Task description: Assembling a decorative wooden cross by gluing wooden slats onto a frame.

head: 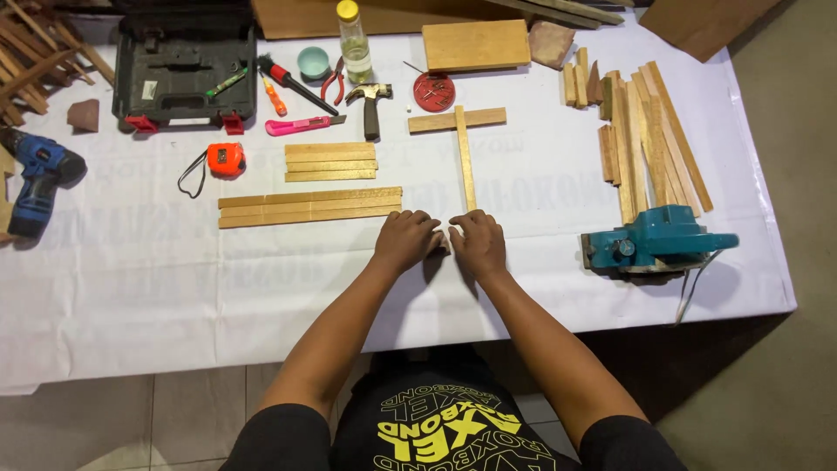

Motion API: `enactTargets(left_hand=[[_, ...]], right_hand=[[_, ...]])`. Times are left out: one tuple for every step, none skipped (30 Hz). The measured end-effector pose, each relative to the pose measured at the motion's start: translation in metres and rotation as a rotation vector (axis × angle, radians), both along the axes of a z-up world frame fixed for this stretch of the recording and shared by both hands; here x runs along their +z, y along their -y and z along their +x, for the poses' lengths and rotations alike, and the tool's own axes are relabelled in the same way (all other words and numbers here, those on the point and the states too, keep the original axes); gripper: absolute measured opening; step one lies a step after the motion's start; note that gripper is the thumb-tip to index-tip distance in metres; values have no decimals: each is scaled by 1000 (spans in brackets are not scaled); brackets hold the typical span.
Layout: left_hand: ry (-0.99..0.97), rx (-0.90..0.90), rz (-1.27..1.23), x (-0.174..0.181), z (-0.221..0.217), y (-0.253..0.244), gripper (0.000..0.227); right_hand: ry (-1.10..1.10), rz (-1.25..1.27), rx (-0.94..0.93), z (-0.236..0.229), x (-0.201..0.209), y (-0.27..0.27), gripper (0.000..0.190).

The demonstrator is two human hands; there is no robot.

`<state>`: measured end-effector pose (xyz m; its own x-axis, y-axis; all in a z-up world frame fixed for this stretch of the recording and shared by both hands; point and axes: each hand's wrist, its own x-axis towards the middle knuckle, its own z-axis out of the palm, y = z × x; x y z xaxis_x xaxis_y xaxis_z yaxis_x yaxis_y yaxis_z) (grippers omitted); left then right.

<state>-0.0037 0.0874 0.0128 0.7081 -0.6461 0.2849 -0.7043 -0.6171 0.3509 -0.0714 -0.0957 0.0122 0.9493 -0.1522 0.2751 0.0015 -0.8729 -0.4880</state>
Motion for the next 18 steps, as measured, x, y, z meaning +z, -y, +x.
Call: enactTargets(left_hand=[[3, -12, -1, 3, 6, 7, 23], [-7, -12, -6, 5, 10, 17, 23], [-16, -12, -12, 6, 14, 28, 24], [-18, -15, -14, 10, 18, 38, 24], [-106, 33, 8, 14, 22, 48, 23], [-191, 86, 32, 17, 27, 56, 24], [-190, 88, 31, 15, 33, 64, 24], [-259, 162, 14, 12, 37, 72, 28], [-326, 236, -3, 9, 42, 80, 32], [-328, 239, -3, 9, 47, 86, 32], [-403, 290, 1, 9, 52, 93, 35], [-480, 347, 5, 10, 57, 98, 39], [-482, 354, 5, 8, 58, 102, 39], [-519, 378, -7, 7, 61, 104, 41], [-556, 402, -18, 6, 62, 107, 43], [-557, 410, -19, 5, 63, 108, 43], [-583, 432, -36, 4, 62, 110, 43], [-605, 450, -55, 3, 64, 112, 44]], right_hand=[[3, -1, -12, 3, 4, 3, 14], [-22, -6, -30, 5, 8, 8, 15], [-47, -10, -49, 7, 11, 14, 16], [-49, -13, -52, 9, 9, 20, 16], [-67, -1, -61, 11, 8, 26, 19], [-82, 13, -64, 15, 6, 29, 22], [-81, 13, -63, 19, 7, 32, 22], [-125, 42, -75, 22, 8, 35, 25], [-168, 71, -86, 25, 8, 37, 28], [-170, 70, -83, 29, 12, 38, 28], [-221, 94, -94, 33, 15, 39, 30], [-274, 118, -99, 37, 19, 39, 33], [-277, 117, -92, 39, 12, 42, 33], [-272, 116, -75, 42, 4, 45, 35], [-268, 116, -57, 44, -3, 47, 38], [-270, 116, -49, 45, -5, 49, 38], [-295, 130, -51, 45, -7, 50, 37], [-315, 142, -57, 48, -9, 53, 36]])
